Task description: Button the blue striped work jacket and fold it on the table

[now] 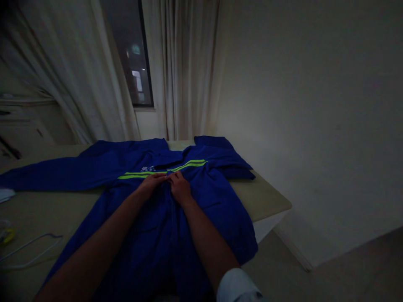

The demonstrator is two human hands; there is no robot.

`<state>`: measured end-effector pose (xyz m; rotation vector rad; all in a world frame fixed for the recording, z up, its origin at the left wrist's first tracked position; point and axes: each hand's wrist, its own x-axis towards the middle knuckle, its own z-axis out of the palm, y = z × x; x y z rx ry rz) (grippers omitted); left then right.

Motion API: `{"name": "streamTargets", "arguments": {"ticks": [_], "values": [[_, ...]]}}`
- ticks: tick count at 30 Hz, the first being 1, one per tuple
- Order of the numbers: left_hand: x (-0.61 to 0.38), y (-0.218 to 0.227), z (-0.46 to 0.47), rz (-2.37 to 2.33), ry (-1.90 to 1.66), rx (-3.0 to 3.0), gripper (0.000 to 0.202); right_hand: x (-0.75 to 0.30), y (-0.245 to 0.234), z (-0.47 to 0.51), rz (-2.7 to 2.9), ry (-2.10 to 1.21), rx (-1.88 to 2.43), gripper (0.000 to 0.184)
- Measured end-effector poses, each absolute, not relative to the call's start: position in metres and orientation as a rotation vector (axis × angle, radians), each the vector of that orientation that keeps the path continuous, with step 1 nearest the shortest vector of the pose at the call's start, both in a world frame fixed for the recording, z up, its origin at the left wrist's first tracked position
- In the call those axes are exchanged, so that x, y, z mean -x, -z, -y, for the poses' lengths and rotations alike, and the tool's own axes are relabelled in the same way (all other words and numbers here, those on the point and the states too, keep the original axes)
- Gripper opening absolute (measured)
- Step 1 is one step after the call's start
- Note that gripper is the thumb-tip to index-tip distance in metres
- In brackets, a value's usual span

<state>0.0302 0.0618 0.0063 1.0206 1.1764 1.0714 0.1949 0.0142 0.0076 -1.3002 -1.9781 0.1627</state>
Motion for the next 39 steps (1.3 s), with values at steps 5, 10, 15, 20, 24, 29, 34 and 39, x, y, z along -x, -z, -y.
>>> {"name": "streamTargets", "arguments": {"ticks": [5, 10, 15, 20, 24, 29, 34, 39], "values": [[-0.032, -0.007, -0.088, -1.345, -0.888, -0.963, 0.024, -0.195, -0.012, -0.016, 2.200, 0.043, 1.382, 0.032], [-0.034, -0.006, -0.096, -1.390, -0.830, -0.955, 0.025, -0.195, -0.012, -0.017, 2.257, 0.115, 1.418, 0.036], [-0.030, -0.007, -0.086, -1.335, -0.836, -0.988, 0.025, -0.196, -0.008, -0.020, 2.183, -0.109, 1.316, 0.028], [-0.023, -0.006, -0.079, -1.243, -0.877, -1.002, 0.027, -0.199, 0.002, -0.033, 1.850, -0.477, 1.224, 0.007], [-0.020, -0.004, -0.080, -1.228, -0.888, -0.984, 0.032, -0.200, 0.010, -0.041, 1.765, -0.594, 1.207, 0.014], [-0.021, -0.001, -0.083, -1.244, -0.903, -0.973, 0.032, -0.202, 0.012, -0.042, 1.775, -0.630, 1.186, 0.020], [-0.019, -0.002, -0.080, -1.212, -0.895, -0.992, 0.032, -0.202, 0.010, -0.039, 1.816, -0.632, 1.131, 0.030], [-0.019, -0.004, -0.078, -1.214, -0.884, -1.018, 0.034, -0.199, 0.008, -0.037, 1.843, -0.589, 1.180, 0.027]]}}
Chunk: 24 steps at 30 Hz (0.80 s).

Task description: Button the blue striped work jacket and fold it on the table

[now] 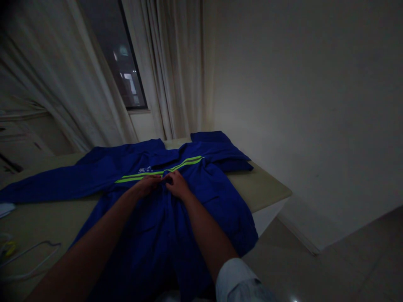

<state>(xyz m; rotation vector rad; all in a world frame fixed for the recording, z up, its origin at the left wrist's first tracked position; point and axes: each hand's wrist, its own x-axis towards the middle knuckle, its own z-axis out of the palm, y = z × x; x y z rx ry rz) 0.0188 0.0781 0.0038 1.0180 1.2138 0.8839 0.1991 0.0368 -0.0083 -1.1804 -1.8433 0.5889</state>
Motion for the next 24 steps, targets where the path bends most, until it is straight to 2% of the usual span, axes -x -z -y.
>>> {"name": "streamTargets", "arguments": {"ticks": [4, 8, 19, 24], "values": [[-0.0198, -0.0057, -0.0745, -1.215, -0.883, -1.040, 0.039, -0.1972, 0.0079, -0.0370, 1.795, -0.539, 1.261, 0.017], [-0.0199, -0.0071, -0.0717, -1.230, -0.876, -1.070, 0.041, -0.1967, 0.0099, -0.0391, 1.756, -0.589, 1.330, 0.020], [-0.0254, -0.0069, -0.0757, -1.358, -0.900, -1.100, 0.022, -0.1968, 0.0069, -0.0385, 1.797, -0.628, 1.279, 0.028], [-0.0258, -0.0098, -0.0724, -1.351, -0.916, -1.097, 0.023, -0.1963, 0.0082, -0.0373, 1.827, -0.559, 1.288, 0.023]]}}
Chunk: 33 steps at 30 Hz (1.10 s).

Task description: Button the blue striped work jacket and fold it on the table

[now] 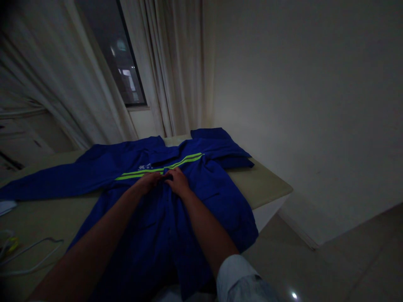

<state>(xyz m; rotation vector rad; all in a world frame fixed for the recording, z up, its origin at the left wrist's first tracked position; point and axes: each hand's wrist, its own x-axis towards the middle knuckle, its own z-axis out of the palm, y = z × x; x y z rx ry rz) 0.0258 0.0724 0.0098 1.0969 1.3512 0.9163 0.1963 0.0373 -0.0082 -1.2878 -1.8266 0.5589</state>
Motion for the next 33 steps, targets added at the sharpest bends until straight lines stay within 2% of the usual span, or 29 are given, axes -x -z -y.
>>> {"name": "streamTargets", "arguments": {"ticks": [4, 8, 17, 33], "values": [[-0.029, -0.008, -0.074, -1.374, -0.910, -1.058, 0.028, -0.196, 0.007, -0.034, 1.873, -0.464, 1.341, 0.015], [-0.031, -0.005, -0.076, -1.401, -0.912, -1.033, 0.036, -0.196, -0.001, -0.026, 1.967, -0.385, 1.395, 0.016], [-0.034, -0.007, -0.072, -1.414, -0.920, -1.056, 0.018, -0.193, -0.019, -0.009, 2.217, -0.096, 1.486, 0.019], [-0.034, -0.007, -0.069, -1.427, -0.929, -1.158, 0.014, -0.193, -0.011, -0.015, 2.200, -0.173, 1.442, 0.023]]}}
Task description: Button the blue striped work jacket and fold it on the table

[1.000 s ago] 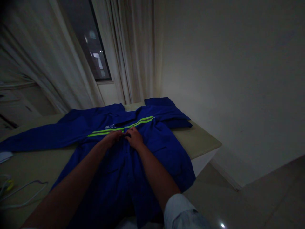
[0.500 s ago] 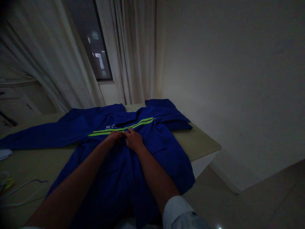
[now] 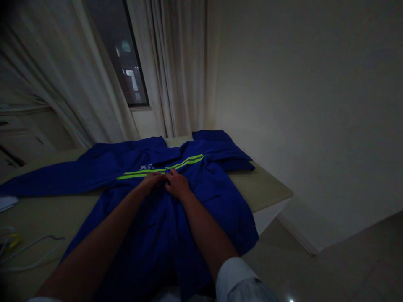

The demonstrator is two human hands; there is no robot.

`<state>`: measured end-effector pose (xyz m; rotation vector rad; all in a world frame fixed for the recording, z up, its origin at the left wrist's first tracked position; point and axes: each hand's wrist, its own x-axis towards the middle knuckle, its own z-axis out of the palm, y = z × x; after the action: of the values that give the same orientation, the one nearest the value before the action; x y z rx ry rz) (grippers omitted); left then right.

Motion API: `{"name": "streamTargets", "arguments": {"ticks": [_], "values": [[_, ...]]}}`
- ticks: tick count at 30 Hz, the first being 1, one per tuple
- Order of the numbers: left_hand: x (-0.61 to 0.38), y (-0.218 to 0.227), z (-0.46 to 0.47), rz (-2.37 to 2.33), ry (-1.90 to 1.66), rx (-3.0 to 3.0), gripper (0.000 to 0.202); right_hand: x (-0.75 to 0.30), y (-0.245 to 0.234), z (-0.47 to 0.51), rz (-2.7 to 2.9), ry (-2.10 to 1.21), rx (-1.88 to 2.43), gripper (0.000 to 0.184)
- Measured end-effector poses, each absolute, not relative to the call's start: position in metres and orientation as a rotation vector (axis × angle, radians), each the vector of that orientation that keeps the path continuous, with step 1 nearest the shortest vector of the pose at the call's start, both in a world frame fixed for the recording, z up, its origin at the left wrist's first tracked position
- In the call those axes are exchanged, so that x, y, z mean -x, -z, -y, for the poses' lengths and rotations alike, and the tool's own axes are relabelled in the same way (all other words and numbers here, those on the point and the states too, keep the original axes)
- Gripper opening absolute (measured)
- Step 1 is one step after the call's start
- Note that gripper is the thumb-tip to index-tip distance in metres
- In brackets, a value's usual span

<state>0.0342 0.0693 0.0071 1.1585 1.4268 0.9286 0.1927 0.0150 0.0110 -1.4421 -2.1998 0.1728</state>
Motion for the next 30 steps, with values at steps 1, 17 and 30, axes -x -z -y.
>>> {"name": "streamTargets", "arguments": {"ticks": [1, 17, 30], "values": [[-0.034, -0.008, -0.069, -1.429, -0.929, -1.164, 0.015, -0.193, -0.011, -0.015, 2.205, -0.180, 1.429, 0.023], [-0.035, -0.010, -0.065, -1.496, -0.925, -1.242, 0.012, -0.197, -0.004, -0.022, 2.032, -0.399, 1.443, 0.008], [-0.037, -0.009, -0.063, -1.533, -0.900, -1.283, 0.009, -0.195, 0.002, -0.028, 2.042, -0.472, 1.472, 0.022]]}}
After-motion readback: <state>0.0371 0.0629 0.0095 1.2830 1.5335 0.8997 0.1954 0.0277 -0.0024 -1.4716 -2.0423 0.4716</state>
